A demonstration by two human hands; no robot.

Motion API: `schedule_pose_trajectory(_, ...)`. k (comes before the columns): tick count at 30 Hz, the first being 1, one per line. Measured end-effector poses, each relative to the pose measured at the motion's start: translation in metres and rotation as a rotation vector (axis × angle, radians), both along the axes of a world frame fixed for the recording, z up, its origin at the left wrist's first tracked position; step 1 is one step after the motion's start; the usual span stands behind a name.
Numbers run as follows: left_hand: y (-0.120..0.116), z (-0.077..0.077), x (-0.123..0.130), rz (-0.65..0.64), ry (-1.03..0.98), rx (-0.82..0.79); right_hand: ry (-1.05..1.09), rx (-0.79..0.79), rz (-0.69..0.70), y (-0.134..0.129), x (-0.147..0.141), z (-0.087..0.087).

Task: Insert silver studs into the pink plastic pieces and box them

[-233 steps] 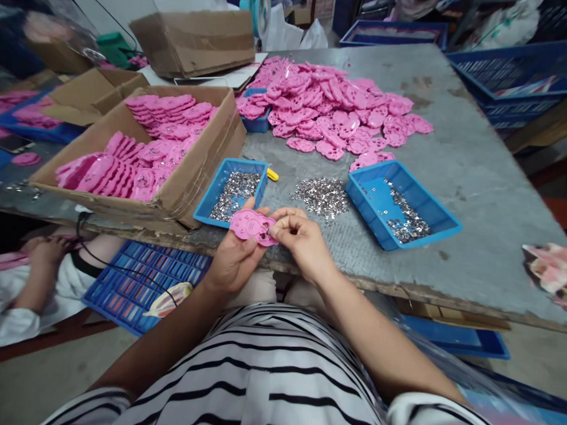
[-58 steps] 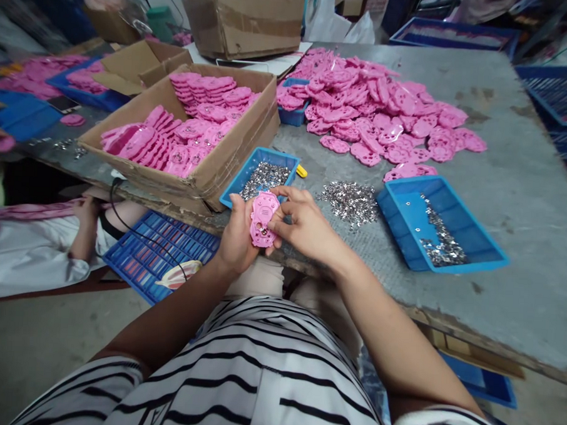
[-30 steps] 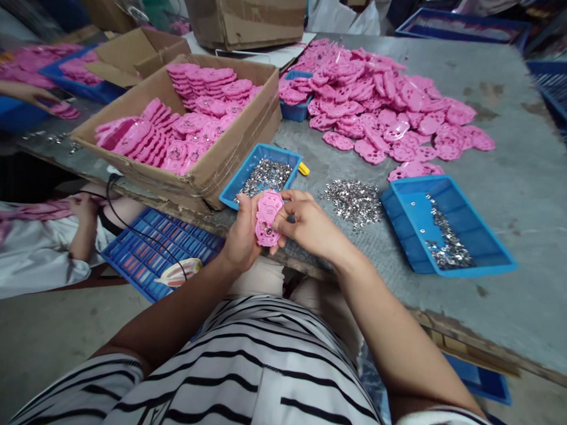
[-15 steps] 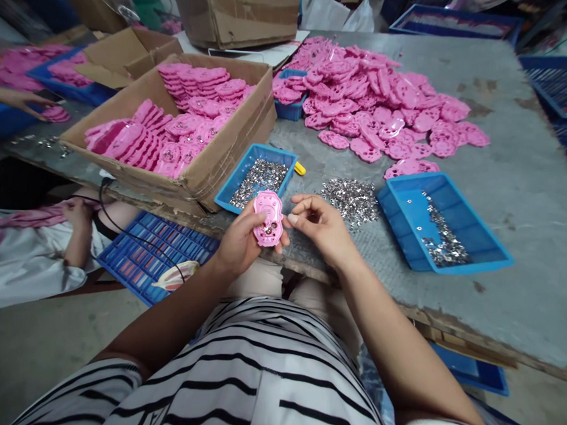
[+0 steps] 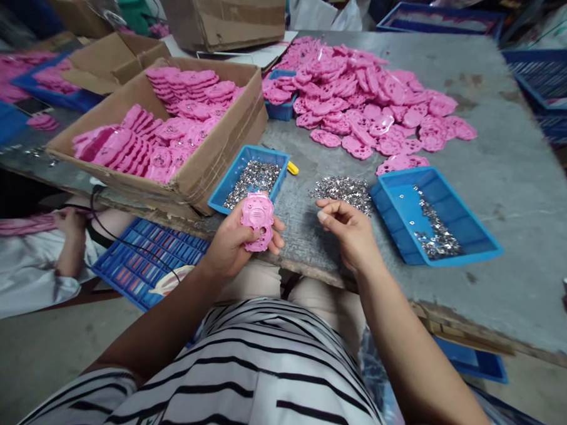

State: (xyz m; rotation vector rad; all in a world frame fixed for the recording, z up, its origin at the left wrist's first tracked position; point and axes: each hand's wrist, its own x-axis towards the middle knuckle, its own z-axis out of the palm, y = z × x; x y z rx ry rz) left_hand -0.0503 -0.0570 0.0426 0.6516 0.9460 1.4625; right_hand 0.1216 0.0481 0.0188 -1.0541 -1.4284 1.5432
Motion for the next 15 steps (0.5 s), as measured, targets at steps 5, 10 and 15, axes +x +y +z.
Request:
schedule_pose_trajectory(5,0.0001,-0.0030,0.0002,-0.025,0.000,0.003,-0.016,-0.016,-0.012,-0.0010,0.0034,-0.0017)
schedule_pose_trajectory(10,-0.0015,-0.0025,-0.0005,-0.026,0.000,0.015,-0.036,0.001,-0.016,-0.0014,0.0062,-0.0032)
schedule_pose_trajectory(15,-0.0032,-0.0027,-0.0025,-0.041,-0.001,0.023,-0.034,-0.004,-0.033,-0.0011,0.0106,-0.0029)
